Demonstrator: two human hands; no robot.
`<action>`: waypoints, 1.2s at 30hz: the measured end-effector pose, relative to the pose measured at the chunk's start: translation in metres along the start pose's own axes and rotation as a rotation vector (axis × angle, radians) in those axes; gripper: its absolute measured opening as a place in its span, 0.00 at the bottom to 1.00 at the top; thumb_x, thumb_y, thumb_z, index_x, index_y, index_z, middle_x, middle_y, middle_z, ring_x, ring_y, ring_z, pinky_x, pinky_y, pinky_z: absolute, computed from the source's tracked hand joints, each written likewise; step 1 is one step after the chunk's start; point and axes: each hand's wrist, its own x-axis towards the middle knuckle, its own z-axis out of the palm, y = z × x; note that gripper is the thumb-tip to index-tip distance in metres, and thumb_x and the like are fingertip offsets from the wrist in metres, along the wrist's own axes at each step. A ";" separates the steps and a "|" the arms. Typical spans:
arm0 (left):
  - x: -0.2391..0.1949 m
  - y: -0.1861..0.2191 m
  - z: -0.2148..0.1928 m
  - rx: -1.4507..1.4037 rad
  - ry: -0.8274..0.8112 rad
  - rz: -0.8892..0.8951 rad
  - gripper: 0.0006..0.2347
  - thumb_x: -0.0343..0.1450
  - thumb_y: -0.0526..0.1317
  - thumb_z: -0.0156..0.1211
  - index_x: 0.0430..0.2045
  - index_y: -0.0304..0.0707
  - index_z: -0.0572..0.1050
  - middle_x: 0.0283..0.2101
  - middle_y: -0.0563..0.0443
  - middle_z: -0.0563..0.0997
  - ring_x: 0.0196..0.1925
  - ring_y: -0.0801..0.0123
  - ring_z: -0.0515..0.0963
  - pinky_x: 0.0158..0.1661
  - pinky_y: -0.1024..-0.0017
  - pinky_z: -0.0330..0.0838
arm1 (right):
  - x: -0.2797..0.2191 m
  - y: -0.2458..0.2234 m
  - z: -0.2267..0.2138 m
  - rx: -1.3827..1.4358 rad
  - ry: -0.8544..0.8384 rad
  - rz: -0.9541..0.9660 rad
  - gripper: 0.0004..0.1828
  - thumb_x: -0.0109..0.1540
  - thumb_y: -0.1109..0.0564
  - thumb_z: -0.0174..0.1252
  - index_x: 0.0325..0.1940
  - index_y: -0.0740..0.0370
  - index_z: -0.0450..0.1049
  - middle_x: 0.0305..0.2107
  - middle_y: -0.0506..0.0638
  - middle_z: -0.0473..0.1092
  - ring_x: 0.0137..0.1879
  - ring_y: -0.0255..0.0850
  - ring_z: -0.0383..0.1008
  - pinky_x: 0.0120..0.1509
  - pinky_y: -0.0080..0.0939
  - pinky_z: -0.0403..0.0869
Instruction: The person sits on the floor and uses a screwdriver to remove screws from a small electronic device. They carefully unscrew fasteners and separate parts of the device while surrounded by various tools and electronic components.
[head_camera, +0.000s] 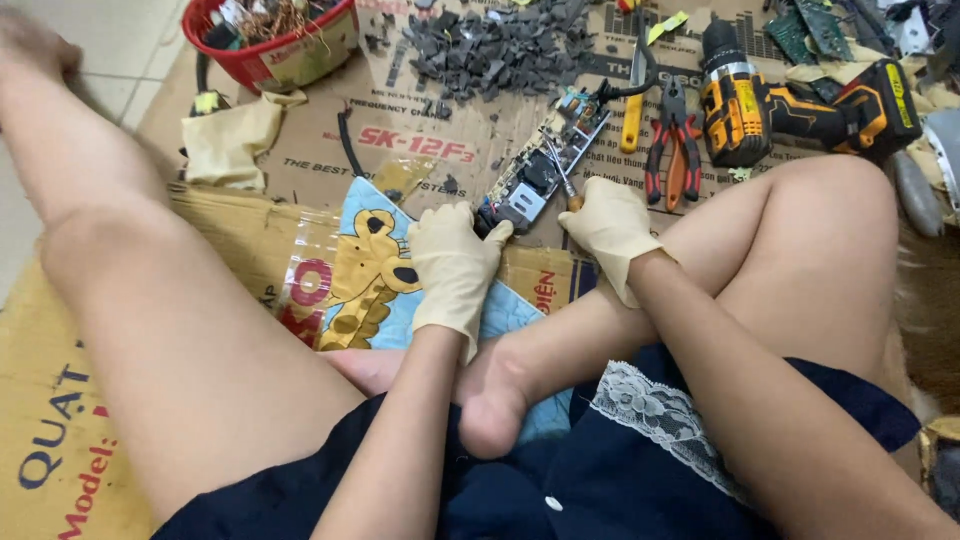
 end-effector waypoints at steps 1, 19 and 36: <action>0.003 -0.001 0.007 0.024 -0.008 0.005 0.19 0.62 0.62 0.66 0.26 0.47 0.77 0.31 0.51 0.81 0.45 0.56 0.80 0.51 0.58 0.69 | -0.004 -0.004 -0.003 0.051 -0.054 0.027 0.24 0.55 0.38 0.63 0.46 0.54 0.78 0.42 0.56 0.78 0.57 0.53 0.77 0.60 0.55 0.75; 0.023 0.022 -0.019 -0.267 -0.241 -0.300 0.30 0.53 0.67 0.73 0.35 0.46 0.73 0.44 0.49 0.74 0.55 0.49 0.72 0.52 0.52 0.71 | -0.089 -0.034 -0.089 0.335 -0.090 -0.019 0.18 0.61 0.45 0.57 0.54 0.45 0.79 0.48 0.53 0.77 0.61 0.51 0.74 0.65 0.56 0.70; 0.021 0.014 0.007 -0.327 -0.089 -0.213 0.31 0.47 0.56 0.82 0.34 0.38 0.74 0.46 0.49 0.69 0.58 0.51 0.66 0.60 0.53 0.61 | -0.079 -0.084 -0.130 -0.084 -0.155 -0.163 0.18 0.62 0.46 0.59 0.55 0.39 0.81 0.47 0.50 0.79 0.56 0.51 0.78 0.63 0.55 0.74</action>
